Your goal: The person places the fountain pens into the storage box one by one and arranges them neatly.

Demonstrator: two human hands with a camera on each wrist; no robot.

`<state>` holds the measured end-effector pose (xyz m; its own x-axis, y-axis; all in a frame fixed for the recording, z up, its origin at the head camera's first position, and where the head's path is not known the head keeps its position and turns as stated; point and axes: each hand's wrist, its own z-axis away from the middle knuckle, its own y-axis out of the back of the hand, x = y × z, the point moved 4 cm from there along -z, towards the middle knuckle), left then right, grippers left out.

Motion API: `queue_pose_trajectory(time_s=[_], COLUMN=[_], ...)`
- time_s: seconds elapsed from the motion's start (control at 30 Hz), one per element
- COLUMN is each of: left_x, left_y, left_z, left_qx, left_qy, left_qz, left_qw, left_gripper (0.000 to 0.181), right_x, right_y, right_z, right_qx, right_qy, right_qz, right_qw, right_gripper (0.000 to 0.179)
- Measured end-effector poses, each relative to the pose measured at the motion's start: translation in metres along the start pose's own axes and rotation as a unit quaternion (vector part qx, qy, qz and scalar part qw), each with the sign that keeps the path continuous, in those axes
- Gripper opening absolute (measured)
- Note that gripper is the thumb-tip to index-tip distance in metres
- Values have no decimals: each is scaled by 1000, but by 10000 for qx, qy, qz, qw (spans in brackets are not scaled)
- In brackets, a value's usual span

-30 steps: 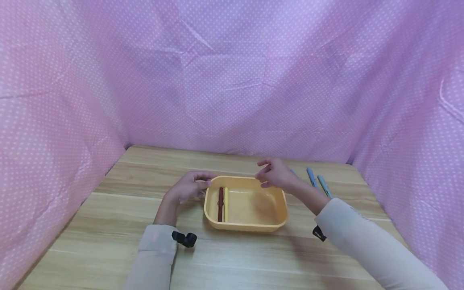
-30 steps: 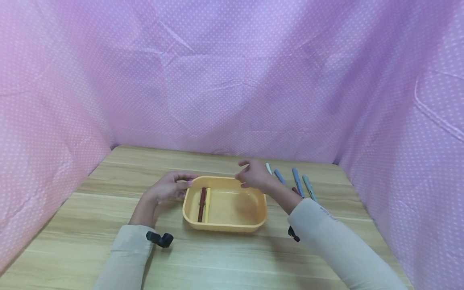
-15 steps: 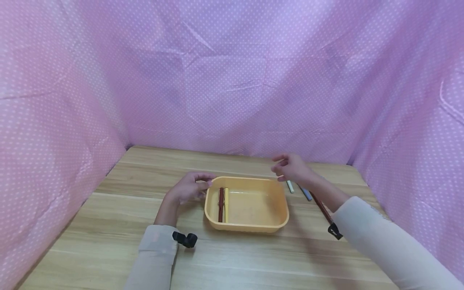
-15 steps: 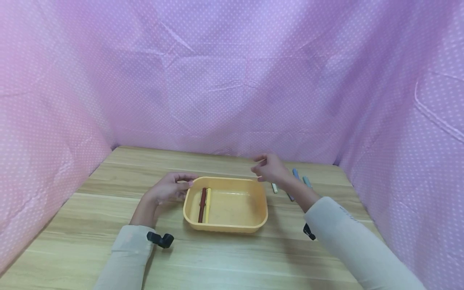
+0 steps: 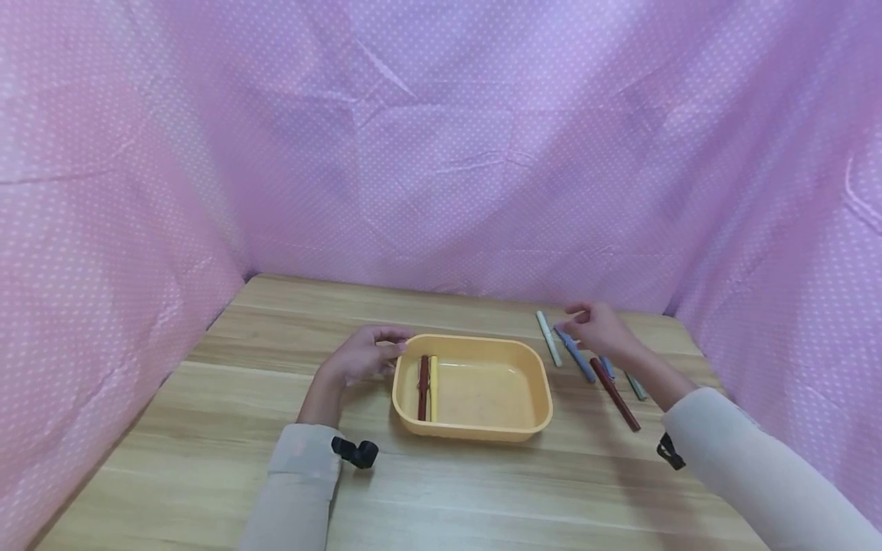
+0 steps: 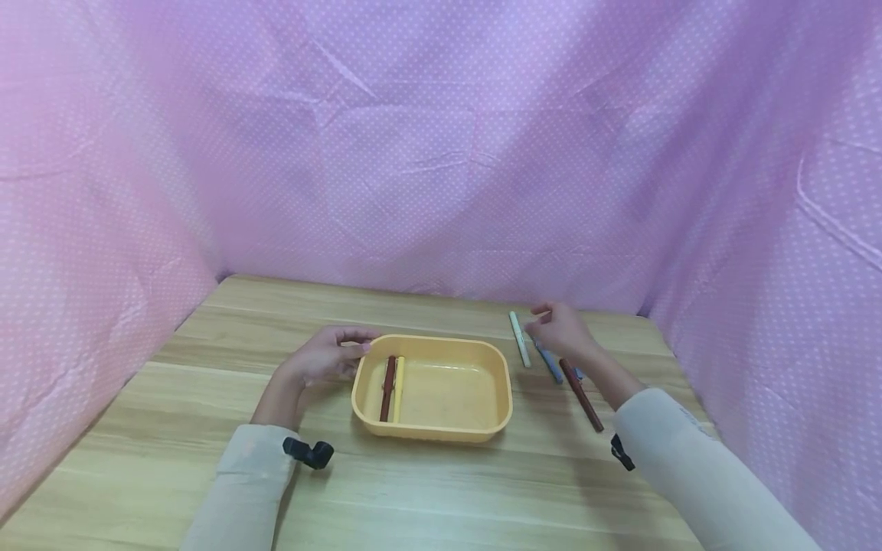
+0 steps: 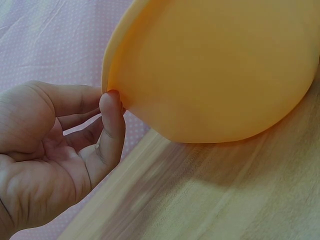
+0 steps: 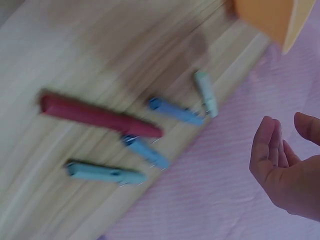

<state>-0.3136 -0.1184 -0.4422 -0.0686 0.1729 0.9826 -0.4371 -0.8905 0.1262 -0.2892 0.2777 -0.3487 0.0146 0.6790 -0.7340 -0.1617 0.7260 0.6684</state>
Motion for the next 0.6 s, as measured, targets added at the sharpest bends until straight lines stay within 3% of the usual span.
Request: queue_pose_trajectory(time_s=[0.3,0.47,0.6], left_x=[-1,-1,-1], left_y=[0,-1,-1], left_z=[1,1,0], left_qx=[29,-20,-30], left_qy=[20,20,50], left_qz=[18,63,114], left_qw=[10000,10000,9999], left_gripper=[33,35,35], right_x=[37,56,72], right_y=[22,33,42], right_z=[1,0,0], right_qx=[350,428,290], right_qy=[167,284,282], right_qz=[1159,1441,1323], right_qw=[9925,9882,9904], right_gripper=[50,48,46])
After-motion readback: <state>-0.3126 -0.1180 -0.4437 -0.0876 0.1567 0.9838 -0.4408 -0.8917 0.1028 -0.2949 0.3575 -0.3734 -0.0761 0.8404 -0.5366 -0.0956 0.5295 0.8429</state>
